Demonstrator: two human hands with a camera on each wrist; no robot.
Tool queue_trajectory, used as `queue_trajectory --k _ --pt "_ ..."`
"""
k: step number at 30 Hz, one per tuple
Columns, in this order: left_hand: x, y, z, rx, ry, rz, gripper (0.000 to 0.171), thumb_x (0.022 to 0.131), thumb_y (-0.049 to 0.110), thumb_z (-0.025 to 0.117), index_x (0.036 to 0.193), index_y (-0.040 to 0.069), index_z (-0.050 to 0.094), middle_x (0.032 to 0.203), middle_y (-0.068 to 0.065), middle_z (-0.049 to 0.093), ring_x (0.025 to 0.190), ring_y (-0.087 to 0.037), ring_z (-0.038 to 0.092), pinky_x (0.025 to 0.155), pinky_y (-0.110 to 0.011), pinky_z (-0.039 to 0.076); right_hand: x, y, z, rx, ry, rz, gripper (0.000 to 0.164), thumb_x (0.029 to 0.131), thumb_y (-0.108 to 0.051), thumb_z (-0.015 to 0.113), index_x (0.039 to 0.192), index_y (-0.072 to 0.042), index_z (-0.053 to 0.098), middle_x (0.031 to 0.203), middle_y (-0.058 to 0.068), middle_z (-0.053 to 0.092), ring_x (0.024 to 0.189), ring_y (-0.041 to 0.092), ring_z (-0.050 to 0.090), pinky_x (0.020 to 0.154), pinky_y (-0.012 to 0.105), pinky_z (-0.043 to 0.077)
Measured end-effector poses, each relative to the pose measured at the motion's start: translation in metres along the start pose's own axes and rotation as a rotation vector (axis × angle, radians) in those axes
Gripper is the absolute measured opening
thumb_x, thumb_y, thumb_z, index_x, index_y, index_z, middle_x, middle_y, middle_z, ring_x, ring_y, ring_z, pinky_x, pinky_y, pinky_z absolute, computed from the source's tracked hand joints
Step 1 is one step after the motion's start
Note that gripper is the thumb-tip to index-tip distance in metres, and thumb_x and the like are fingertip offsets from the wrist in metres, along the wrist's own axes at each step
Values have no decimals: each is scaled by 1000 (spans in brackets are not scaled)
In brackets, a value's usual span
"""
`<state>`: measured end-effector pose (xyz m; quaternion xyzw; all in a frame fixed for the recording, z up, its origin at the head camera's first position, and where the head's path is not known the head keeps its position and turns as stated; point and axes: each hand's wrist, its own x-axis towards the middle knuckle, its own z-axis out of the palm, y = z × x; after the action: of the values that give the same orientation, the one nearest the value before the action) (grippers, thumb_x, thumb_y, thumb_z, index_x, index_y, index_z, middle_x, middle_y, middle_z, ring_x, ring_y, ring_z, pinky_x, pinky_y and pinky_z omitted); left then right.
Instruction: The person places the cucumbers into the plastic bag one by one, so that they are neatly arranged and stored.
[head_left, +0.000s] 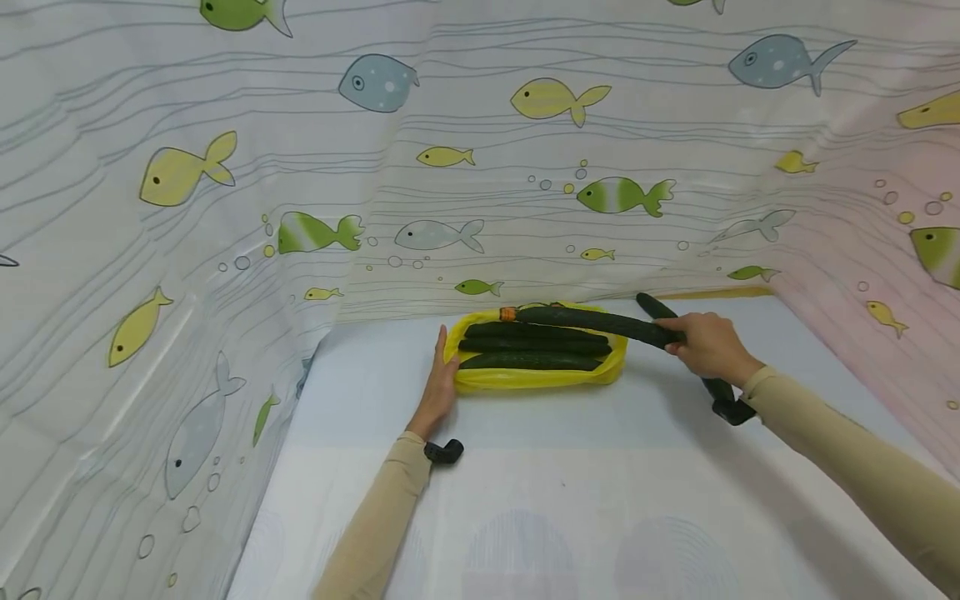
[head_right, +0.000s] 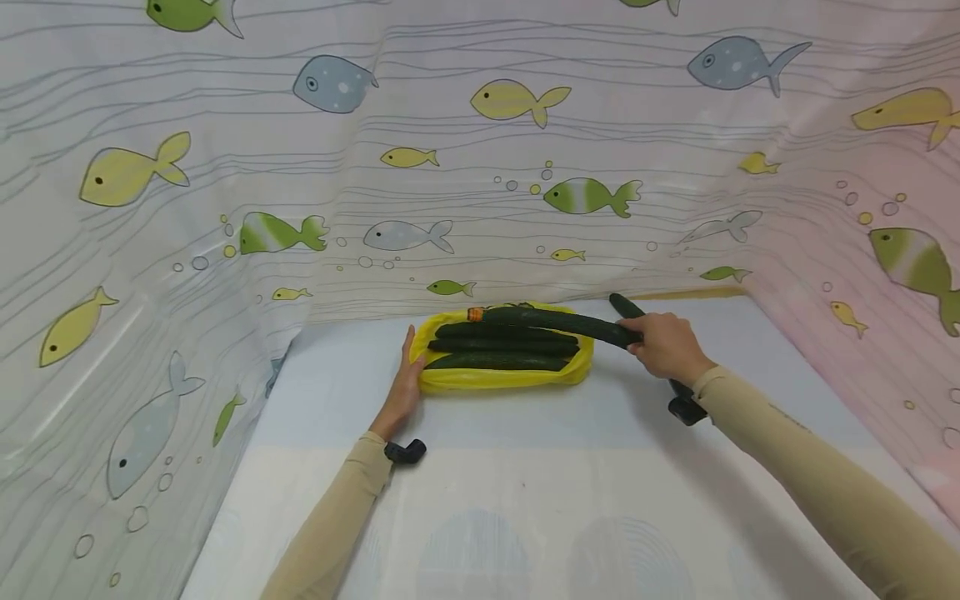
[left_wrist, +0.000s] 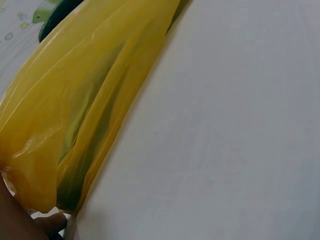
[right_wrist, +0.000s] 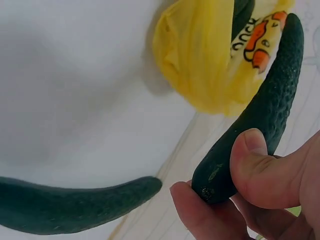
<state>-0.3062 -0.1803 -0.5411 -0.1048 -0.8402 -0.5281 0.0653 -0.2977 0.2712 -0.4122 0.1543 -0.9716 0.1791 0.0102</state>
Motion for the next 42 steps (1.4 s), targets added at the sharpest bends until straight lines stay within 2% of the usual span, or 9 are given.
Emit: queue_trajectory --k 5,13,19,21,24,27,32,37,42 --pt "0 -1 2 -1 -7 14 66 114 26 25 172 14 -3 181 -6 -3 167 -32 1 133 -59 6 11 -16 7 -19 -9 -39 47 94 -3 71 140 -2 68 100 24 79 67 25 55 54 33 38" --pt "0 -1 -2 18 1 18 65 114 26 25 172 11 -3 181 -6 -3 167 -32 2 133 -59 7 29 -37 18 -43 -22 -72 44 95 -3 71 139 -3 70 94 19 80 57 20 45 49 30 34" --pt "0 -2 -4 21 -4 22 66 114 27 25 172 14 -4 181 -7 -3 167 -31 2 134 -57 8 43 -50 28 -84 -15 -108 41 95 -9 74 136 -3 72 111 24 78 55 19 43 49 28 28" --pt "0 -2 -4 13 -5 21 66 114 27 25 172 14 -4 181 -7 -3 167 -31 2 133 -58 7 48 -53 31 -85 -20 -107 40 95 -10 74 135 -3 72 118 26 76 59 20 47 50 29 28" --pt "0 -2 -3 2 -2 19 66 114 26 26 172 13 -3 181 -7 -3 167 -32 2 133 -59 7 55 -54 37 -80 -35 -98 39 96 -11 74 135 -4 73 122 26 75 67 24 55 52 30 33" --pt "-1 -1 -1 2 -4 15 66 114 25 26 172 14 -3 181 -7 -3 167 -32 2 133 -59 7 60 -56 44 -79 -42 -95 38 97 -12 73 134 -4 73 128 25 73 85 31 68 59 37 47" --pt "-1 -1 0 10 -6 19 66 114 25 25 172 13 -3 181 -7 -2 166 -33 3 133 -59 8 68 -60 55 -88 -50 -94 37 98 -16 73 134 -4 74 129 24 74 104 40 73 71 47 57" --pt "-2 1 -1 15 3 14 66 114 24 26 172 14 -3 181 -5 -1 167 -30 4 134 -57 9 75 -65 62 -78 -48 -94 37 100 -17 72 134 -3 73 130 24 73 105 42 72 70 48 57" --pt "-1 0 -1 15 -1 17 66 114 23 26 172 12 -2 181 -8 -1 166 -32 3 133 -58 8 82 -63 70 -31 -68 -45 35 104 -17 65 134 0 72 131 25 73 102 40 73 80 54 61"
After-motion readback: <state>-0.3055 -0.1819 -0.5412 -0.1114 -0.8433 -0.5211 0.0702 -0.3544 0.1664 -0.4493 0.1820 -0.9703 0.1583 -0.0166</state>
